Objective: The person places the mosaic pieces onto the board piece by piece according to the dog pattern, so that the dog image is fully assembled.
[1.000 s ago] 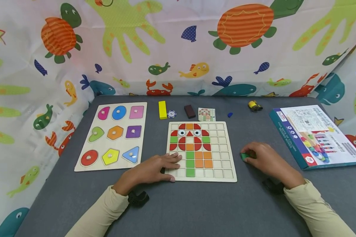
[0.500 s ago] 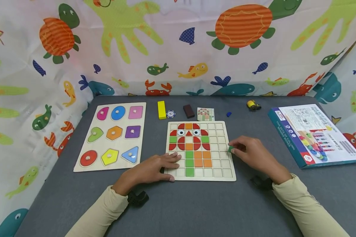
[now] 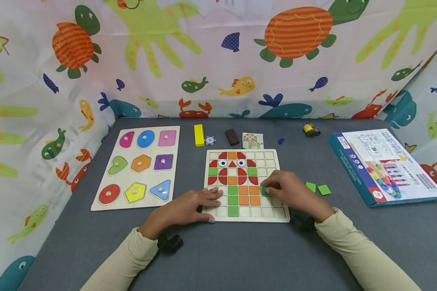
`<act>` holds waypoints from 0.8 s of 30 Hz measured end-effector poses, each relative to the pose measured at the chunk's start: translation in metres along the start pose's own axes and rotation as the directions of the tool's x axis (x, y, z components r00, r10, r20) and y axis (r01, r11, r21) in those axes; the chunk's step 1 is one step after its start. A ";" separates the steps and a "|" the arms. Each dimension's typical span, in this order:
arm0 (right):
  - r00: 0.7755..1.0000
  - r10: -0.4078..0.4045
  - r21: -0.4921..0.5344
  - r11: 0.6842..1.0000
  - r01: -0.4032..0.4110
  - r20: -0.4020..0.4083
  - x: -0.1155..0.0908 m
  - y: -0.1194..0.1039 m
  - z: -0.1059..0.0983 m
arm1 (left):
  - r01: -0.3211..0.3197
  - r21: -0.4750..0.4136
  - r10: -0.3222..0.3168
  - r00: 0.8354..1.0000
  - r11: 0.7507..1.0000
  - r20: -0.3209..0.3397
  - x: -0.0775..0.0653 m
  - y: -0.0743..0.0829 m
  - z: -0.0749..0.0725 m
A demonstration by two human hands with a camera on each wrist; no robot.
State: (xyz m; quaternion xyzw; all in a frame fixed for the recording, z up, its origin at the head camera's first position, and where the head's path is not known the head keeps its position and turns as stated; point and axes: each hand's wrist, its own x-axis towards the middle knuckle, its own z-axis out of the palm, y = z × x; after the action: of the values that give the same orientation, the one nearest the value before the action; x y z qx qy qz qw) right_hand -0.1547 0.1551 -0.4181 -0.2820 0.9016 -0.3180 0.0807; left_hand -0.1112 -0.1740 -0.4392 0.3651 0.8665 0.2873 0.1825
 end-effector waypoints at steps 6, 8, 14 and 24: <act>0.998 0.038 -0.052 0.998 -0.036 0.042 0.006 0.000 0.005 | 0.003 -0.003 -0.003 1.000 1.000 0.013 0.002 0.002 -0.001; 0.998 0.048 -0.046 0.998 -0.046 0.049 0.006 0.000 0.004 | 0.004 -0.003 -0.004 1.000 1.000 0.015 0.002 0.002 -0.001; 0.997 0.080 0.020 0.997 -0.080 0.016 -0.003 0.004 -0.007 | 0.006 -0.002 -0.006 1.000 1.000 0.010 0.002 0.001 -0.001; 0.987 0.150 -0.076 0.985 -0.154 -0.052 -0.033 0.034 -0.034 | 0.026 -0.016 -0.026 1.000 1.000 0.012 0.001 0.002 -0.002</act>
State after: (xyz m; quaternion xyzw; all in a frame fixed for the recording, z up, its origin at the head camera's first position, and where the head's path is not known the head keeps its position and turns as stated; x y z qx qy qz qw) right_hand -0.1537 0.2131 -0.4132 -0.2079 0.9340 -0.2812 0.0729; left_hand -0.1117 -0.1725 -0.4366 0.3539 0.8677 0.2899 0.1943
